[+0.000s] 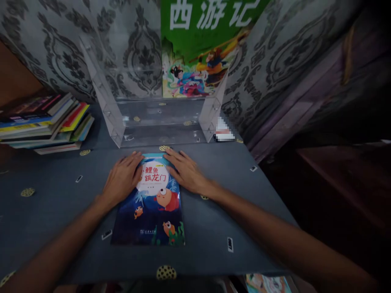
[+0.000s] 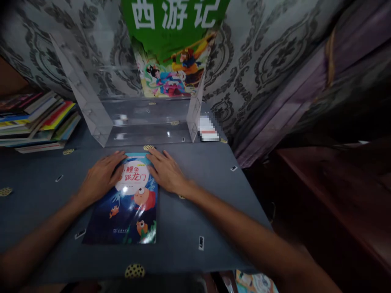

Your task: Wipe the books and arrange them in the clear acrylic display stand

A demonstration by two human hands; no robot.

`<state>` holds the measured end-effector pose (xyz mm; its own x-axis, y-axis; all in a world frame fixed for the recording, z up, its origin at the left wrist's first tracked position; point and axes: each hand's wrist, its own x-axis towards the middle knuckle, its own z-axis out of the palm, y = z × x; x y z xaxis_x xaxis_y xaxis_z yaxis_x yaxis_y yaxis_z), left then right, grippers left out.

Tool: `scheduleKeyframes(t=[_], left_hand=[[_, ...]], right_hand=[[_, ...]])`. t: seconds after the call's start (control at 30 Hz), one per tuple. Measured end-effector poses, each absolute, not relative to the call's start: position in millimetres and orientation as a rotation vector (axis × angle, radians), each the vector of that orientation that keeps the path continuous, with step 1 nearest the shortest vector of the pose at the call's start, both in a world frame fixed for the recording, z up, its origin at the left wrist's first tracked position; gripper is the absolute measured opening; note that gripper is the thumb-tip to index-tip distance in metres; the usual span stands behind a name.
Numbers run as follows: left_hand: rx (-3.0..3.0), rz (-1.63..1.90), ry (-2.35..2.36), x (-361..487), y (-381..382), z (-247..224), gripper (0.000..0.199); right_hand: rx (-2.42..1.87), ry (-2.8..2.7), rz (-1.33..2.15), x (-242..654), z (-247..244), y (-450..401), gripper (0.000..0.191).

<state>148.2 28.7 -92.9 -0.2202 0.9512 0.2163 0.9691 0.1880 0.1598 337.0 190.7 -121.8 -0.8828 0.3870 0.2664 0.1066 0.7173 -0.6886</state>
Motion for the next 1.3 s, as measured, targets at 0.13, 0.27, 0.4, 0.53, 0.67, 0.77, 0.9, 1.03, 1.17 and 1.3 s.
scheduleKeyframes(t=[0.13, 0.27, 0.4, 0.53, 0.67, 0.77, 0.9, 1.03, 1.17, 1.3], left_hand=[[-1.929, -0.326, -2.348, 148.9, 29.7, -90.2, 0.043], [-2.106, -0.259, -2.198, 153.5, 29.7, -87.8, 0.043], [-2.502, -0.273, -1.91, 178.6, 18.1, -83.4, 0.042], [-2.777, -0.328, -1.603, 213.3, -7.5, -78.4, 0.04], [-2.872, -0.345, -1.527, 230.6, -27.1, -77.2, 0.039], [-2.872, -0.349, -1.519, 231.8, -31.0, -79.3, 0.037], [-2.837, -0.392, -1.5, 231.9, -31.7, -82.9, 0.036], [-2.764, -0.463, -1.542, 236.3, -36.5, -83.9, 0.037], [-2.668, -0.577, -1.619, 240.0, -42.3, -82.4, 0.037], [-2.614, -0.743, -1.639, 239.9, -44.1, -79.4, 0.035]], right_hand=[[-0.288, -2.575, 0.963, 338.6, -126.6, 200.3, 0.041], [-0.239, -2.613, 0.865, 337.9, -129.6, 203.4, 0.04], [-0.226, -2.614, 0.815, 337.6, -129.7, 201.9, 0.041], [-0.258, -2.71, 0.672, 338.2, -126.1, 199.5, 0.043], [-0.263, -2.749, 0.599, 338.0, -123.3, 198.1, 0.045], [-0.275, -2.757, 0.577, 337.7, -123.7, 197.8, 0.044], [-0.246, -2.741, 0.551, 336.8, -126.3, 197.6, 0.044], [-0.258, -2.739, 0.526, 335.9, -128.1, 197.6, 0.043], [-0.282, -2.719, 0.513, 337.3, -129.9, 199.4, 0.043], [-0.307, -2.715, 0.502, 338.6, -129.7, 200.2, 0.042]])
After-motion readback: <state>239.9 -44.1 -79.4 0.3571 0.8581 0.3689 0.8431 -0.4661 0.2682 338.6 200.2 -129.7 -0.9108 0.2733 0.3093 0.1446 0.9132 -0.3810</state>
